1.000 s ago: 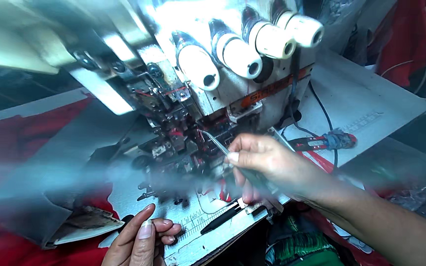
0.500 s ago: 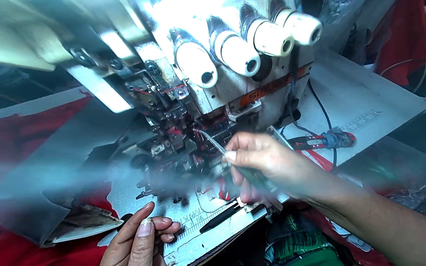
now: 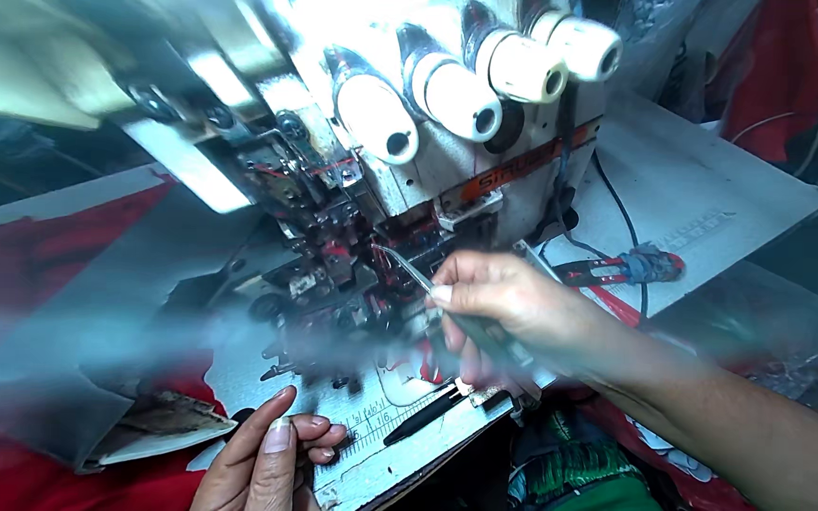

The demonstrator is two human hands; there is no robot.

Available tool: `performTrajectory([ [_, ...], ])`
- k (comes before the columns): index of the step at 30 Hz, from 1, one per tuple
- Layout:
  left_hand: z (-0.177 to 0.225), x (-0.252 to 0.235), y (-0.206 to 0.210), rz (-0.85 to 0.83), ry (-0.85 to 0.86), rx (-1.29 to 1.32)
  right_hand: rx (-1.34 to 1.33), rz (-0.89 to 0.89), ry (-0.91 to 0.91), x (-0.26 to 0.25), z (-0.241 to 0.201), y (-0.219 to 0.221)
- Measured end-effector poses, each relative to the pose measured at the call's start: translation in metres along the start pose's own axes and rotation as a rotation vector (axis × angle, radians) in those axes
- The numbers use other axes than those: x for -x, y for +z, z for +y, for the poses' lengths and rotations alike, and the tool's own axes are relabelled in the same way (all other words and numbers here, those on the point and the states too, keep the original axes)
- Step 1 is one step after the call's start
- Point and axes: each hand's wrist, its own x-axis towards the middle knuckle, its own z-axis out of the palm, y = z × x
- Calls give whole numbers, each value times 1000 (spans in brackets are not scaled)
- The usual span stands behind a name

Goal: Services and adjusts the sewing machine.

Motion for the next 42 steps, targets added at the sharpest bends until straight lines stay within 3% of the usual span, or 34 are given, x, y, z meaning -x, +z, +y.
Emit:
performTrajectory([
  [22,-1,0,-1,2,0,5,-129,-3,29,2,1,1],
  [42,-1,1,-1,1,4,6,-72,6,9,-2,1,1],
])
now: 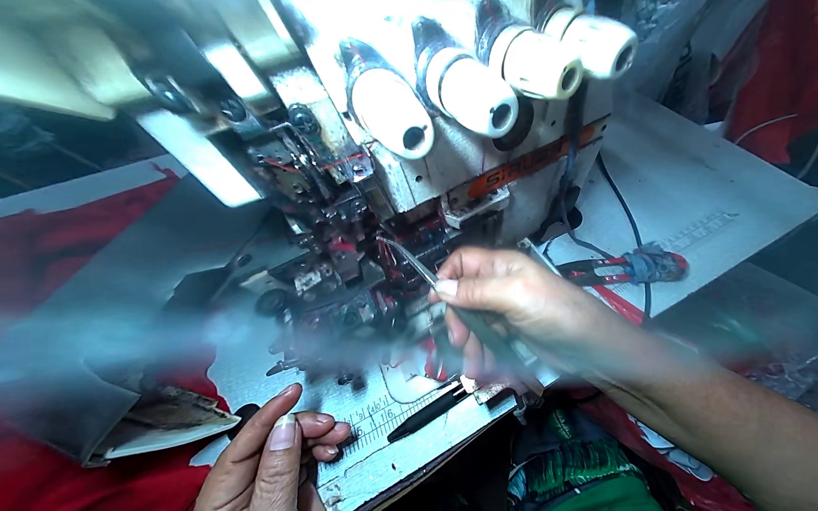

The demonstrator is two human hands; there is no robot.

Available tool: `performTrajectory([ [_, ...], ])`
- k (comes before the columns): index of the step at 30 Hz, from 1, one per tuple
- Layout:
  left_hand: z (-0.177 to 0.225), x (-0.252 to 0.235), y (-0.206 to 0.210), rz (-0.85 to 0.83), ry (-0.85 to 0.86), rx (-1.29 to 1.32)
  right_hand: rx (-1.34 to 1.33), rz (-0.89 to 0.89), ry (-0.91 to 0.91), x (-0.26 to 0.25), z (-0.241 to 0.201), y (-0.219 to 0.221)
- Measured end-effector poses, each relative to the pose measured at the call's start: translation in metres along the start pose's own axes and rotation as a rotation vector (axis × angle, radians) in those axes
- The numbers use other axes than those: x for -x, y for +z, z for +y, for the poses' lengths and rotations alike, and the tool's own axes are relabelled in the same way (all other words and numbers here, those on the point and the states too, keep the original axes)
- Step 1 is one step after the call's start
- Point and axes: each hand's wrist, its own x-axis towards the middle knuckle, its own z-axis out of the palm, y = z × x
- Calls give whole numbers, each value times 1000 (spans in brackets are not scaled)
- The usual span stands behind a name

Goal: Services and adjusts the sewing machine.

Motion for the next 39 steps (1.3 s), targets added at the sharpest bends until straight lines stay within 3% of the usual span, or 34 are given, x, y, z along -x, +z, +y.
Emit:
performTrajectory([
  [39,0,0,0,-4,-3,3,-8,-14,17,4,-1,-1],
])
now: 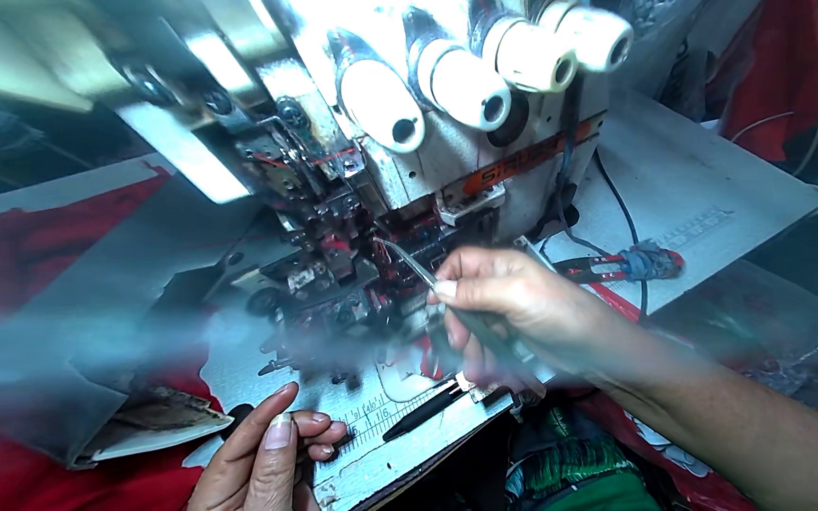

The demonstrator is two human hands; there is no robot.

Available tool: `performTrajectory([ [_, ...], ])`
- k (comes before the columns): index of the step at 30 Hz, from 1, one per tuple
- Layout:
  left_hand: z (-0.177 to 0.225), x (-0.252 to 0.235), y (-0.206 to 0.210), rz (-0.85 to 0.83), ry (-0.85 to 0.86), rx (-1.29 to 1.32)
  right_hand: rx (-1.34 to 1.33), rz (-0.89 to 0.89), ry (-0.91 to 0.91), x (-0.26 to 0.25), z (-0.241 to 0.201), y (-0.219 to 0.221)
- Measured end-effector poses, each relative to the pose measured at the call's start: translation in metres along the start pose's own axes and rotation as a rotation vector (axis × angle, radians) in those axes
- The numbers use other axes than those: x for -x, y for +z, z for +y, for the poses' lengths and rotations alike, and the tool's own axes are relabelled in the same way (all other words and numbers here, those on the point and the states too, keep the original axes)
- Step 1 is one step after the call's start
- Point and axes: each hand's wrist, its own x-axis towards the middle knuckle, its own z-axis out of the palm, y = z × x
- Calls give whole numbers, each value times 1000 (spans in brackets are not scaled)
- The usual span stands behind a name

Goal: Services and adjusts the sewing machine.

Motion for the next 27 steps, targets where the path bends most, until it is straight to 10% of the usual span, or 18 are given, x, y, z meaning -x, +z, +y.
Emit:
performTrajectory([
  [27,1,0,1,10,-9,-8,-27,13,-6,-3,1,0],
])
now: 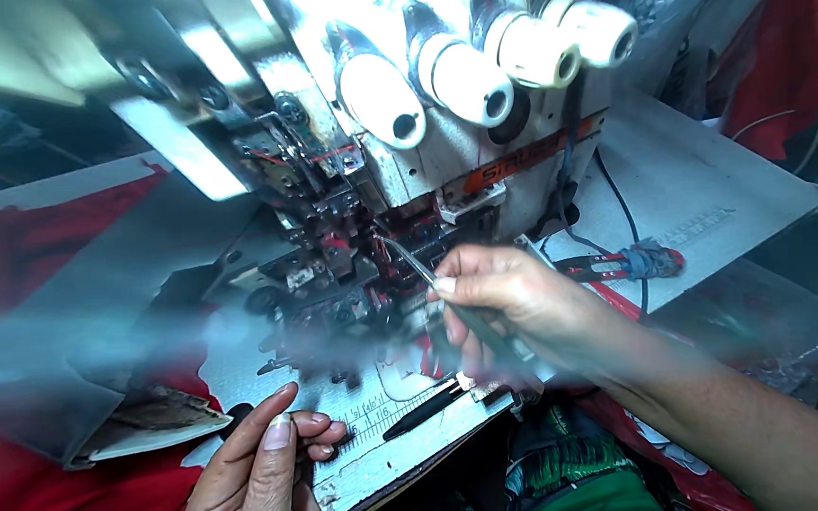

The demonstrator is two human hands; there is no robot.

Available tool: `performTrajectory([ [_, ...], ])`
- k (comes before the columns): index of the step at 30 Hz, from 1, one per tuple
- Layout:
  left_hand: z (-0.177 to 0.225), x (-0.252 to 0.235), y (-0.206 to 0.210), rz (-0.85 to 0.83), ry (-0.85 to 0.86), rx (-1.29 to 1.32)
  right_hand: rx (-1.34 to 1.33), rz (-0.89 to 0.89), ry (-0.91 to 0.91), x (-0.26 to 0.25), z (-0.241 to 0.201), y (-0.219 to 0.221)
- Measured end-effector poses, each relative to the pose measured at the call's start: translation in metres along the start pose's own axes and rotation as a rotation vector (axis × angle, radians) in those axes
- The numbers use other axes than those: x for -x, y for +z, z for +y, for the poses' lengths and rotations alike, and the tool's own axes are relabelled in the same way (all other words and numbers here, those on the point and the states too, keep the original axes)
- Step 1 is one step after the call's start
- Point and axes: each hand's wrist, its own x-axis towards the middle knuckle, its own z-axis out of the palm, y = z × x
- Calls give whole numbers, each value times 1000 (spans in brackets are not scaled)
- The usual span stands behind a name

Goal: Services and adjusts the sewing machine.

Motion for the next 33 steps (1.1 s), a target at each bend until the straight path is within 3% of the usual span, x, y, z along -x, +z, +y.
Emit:
performTrajectory([
  [28,1,0,0,1,-2,1,-6,16,-21,-3,-3,2],
  [33,-1,0,0,-6,3,2,201,71,-82,2,-5,-3],
])
